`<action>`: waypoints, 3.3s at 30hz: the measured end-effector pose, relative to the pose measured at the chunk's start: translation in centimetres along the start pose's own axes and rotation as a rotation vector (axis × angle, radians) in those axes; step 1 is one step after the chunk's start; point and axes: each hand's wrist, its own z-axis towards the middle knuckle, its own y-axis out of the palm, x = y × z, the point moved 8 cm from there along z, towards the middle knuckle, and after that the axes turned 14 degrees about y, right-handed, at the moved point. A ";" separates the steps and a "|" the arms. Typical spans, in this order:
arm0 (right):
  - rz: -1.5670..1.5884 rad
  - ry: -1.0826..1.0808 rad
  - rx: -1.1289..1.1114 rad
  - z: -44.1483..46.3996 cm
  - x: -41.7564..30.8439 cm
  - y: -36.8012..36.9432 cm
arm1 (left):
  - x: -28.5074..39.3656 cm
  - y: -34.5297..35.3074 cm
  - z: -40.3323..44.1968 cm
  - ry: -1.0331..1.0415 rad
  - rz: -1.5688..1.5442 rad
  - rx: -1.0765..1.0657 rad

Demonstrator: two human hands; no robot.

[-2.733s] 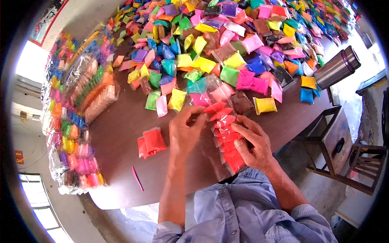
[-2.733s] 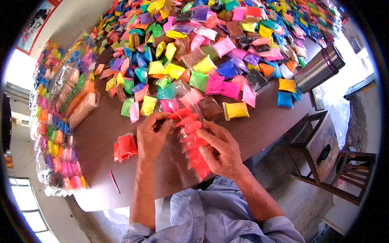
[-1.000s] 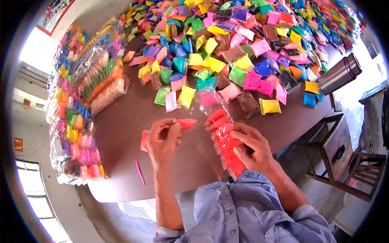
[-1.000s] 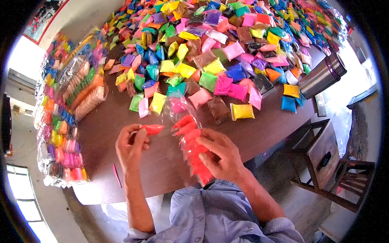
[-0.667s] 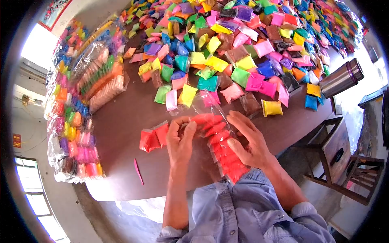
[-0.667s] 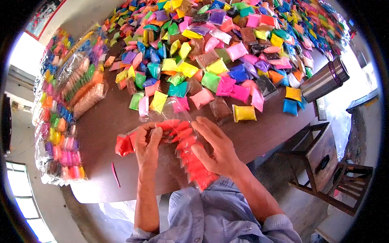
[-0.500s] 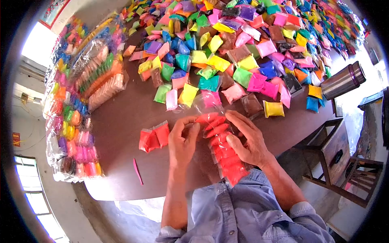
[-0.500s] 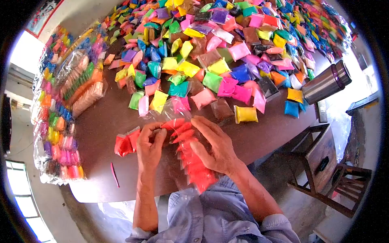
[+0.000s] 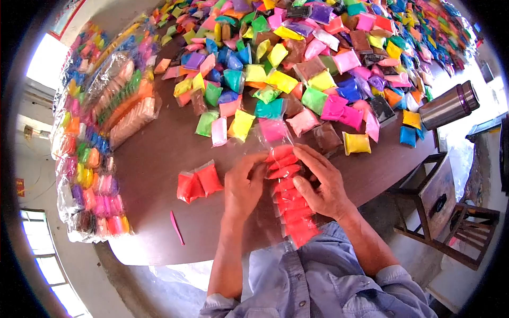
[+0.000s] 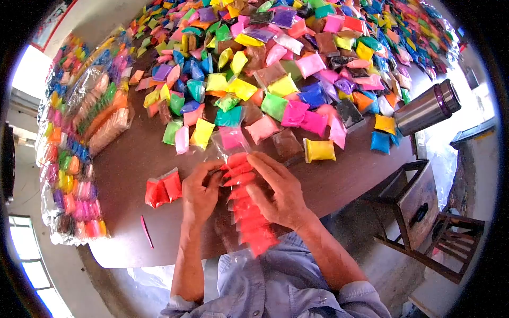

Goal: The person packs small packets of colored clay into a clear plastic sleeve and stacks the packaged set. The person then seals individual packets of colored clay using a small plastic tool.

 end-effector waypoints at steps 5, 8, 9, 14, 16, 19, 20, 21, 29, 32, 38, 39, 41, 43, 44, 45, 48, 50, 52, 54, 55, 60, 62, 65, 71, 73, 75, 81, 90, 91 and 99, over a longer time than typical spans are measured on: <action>0.030 0.056 -0.001 0.1 0.0 -0.2 | 0.0 -0.1 0.4 0.044 0.016 0.000; 0.000 -0.018 0.014 0.2 -0.1 -0.1 | -0.1 0.1 0.4 0.007 -0.007 -0.016; -0.017 -0.017 0.017 0.2 -0.2 -0.1 | 0.3 0.2 0.6 0.019 0.029 -0.028; -0.057 -0.036 0.017 0.1 -0.3 0.0 | 0.5 0.8 1.1 0.053 0.069 -0.041; -0.100 -0.047 0.034 0.0 -0.2 0.0 | 0.7 0.6 1.0 0.090 0.095 -0.027; -0.076 -0.045 0.039 -0.1 -0.1 0.0 | 1.4 -0.5 0.5 0.088 0.158 0.016; -0.068 -0.047 0.040 -0.1 -0.1 0.0 | 1.7 -1.1 0.3 0.047 0.177 0.046; -0.069 -0.048 0.040 -0.1 -0.2 0.0 | 2.0 -1.9 0.2 0.048 0.185 0.044; -0.035 -0.038 0.041 -0.1 -0.3 -0.1 | 0.8 -10.8 -1.6 -0.046 0.789 -0.109; -0.030 -0.033 0.045 -0.1 -0.1 -0.1 | 0.5 -10.3 -1.7 -0.117 0.804 -0.188; 0.000 -0.031 0.054 -0.2 0.2 -0.1 | 0.1 -11.2 -1.9 -0.076 0.643 -0.132; -0.002 -0.029 0.057 -0.2 0.1 -0.1 | 0.3 -11.5 -1.8 -0.075 0.640 -0.134; -0.002 -0.019 0.051 -0.2 0.0 -0.2 | 0.4 -11.7 -1.9 -0.213 0.484 -0.155; 0.010 0.006 0.042 -0.3 0.1 -0.1 | -0.4 -11.7 -1.9 -0.203 0.331 -0.062; 0.026 0.030 0.034 -0.2 0.2 0.0 | -0.6 -11.9 -1.9 -0.191 0.180 0.031; 0.024 0.031 0.032 -0.2 0.2 0.0 | -0.4 -11.6 -1.5 -0.193 0.179 0.032; -0.018 -0.002 0.045 -0.2 -0.1 -0.1 | -0.2 -9.7 -0.1 -0.257 -0.018 0.146; -0.011 0.029 0.042 -0.2 -0.1 -0.2 | -1.5 -7.3 0.4 -0.248 -0.189 0.173; -0.003 0.009 0.046 -0.1 0.1 -0.1 | -2.2 -5.6 0.8 -0.258 -0.209 0.147; 0.003 -0.004 0.052 -0.1 0.3 -0.2 | -2.7 -3.8 1.0 -0.234 -0.306 0.105; 0.000 -0.006 0.042 -0.1 0.3 -0.2 | -2.8 -3.4 1.0 -0.224 -0.275 0.070; 0.006 -0.004 0.048 0.0 0.1 -0.2 | -2.4 -4.2 1.2 -0.184 -0.091 0.076; -0.002 -0.010 0.048 0.1 0.0 -0.2 | -2.3 -4.8 1.2 -0.169 -0.023 0.082; -0.007 -0.003 0.018 0.1 0.2 0.0 | -2.2 -4.7 1.1 -0.105 0.037 0.048; -0.024 0.008 0.016 0.1 0.0 -0.1 | -0.8 -4.2 1.9 0.043 0.103 0.037; -0.004 0.007 0.033 0.2 0.1 -0.1 | -1.6 -5.0 1.3 -0.086 0.103 0.089; 0.015 0.012 0.032 0.0 0.3 -0.1 | -0.5 -4.8 1.5 0.002 0.139 0.079; -0.021 0.009 0.035 0.2 -0.1 -0.1 | 0.7 -3.5 2.2 0.140 0.162 0.068; -0.039 -0.022 0.039 0.2 -0.3 0.1 | 1.3 -3.7 1.2 0.197 0.247 0.091; -0.037 -0.014 0.033 0.2 -0.4 0.0 | 1.2 -3.3 1.4 0.187 0.206 0.103; -0.043 -0.031 0.022 0.1 -0.1 0.1 | -0.2 -1.4 2.7 0.094 0.101 0.090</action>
